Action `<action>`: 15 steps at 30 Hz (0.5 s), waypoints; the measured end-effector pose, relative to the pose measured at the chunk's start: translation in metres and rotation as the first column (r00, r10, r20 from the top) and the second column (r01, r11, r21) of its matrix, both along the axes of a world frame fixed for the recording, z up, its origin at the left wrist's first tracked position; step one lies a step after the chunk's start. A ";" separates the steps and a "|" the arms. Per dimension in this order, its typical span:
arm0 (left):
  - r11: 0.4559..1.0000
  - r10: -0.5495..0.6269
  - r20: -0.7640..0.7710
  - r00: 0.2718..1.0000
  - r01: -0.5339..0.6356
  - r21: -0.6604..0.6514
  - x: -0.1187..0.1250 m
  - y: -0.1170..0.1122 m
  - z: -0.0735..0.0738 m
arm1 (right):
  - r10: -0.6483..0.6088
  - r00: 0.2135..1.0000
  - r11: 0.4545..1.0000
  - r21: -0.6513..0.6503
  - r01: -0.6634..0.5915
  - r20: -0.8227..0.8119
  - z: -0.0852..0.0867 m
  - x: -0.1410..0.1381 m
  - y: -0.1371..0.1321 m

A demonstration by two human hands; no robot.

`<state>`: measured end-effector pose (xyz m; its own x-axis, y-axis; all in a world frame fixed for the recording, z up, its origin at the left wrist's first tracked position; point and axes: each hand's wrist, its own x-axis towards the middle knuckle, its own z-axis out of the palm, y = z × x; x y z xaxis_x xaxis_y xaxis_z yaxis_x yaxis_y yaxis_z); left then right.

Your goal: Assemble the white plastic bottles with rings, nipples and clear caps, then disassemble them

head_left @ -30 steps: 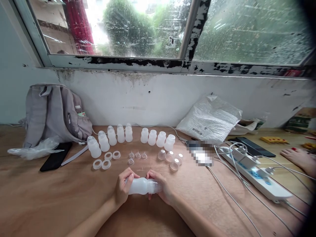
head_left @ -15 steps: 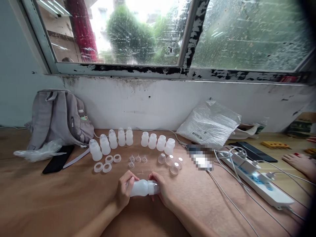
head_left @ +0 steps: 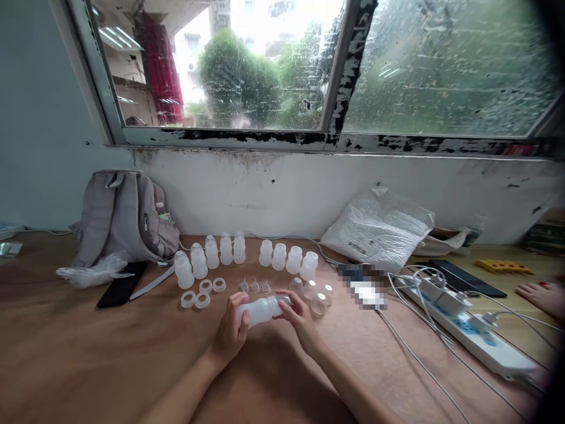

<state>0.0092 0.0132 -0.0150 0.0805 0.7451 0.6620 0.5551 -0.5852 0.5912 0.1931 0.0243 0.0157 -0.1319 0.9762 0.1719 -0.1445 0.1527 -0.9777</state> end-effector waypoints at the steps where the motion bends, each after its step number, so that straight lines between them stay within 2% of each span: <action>1: 0.999 0.031 0.023 0.999 -0.032 0.018 -0.001 0.003 -0.001 | -0.053 0.995 0.996 0.071 0.048 0.081 0.006 0.001 0.005; 4: 0.994 0.090 0.042 0.995 -0.093 0.064 -0.009 0.010 -0.002 | -0.247 0.921 0.932 0.332 0.141 0.302 0.027 0.000 0.031; 8: 0.992 0.109 -0.050 0.993 -0.105 0.070 -0.025 0.019 0.000 | -0.374 0.814 0.833 0.547 0.085 0.444 0.053 -0.013 0.082; 10: 0.990 0.129 -0.069 0.989 -0.124 0.069 -0.031 0.024 0.000 | -0.431 0.708 0.807 0.590 0.026 0.559 0.062 -0.023 0.107; 13: 0.989 0.138 -0.094 0.986 -0.132 0.064 -0.035 0.029 -0.002 | -0.460 0.534 0.809 0.583 -0.078 0.709 0.068 -0.039 0.138; 15: 0.990 0.132 -0.114 0.985 -0.126 0.061 -0.036 0.030 -0.003 | -0.453 0.486 0.818 0.565 -0.106 0.748 0.070 -0.049 0.153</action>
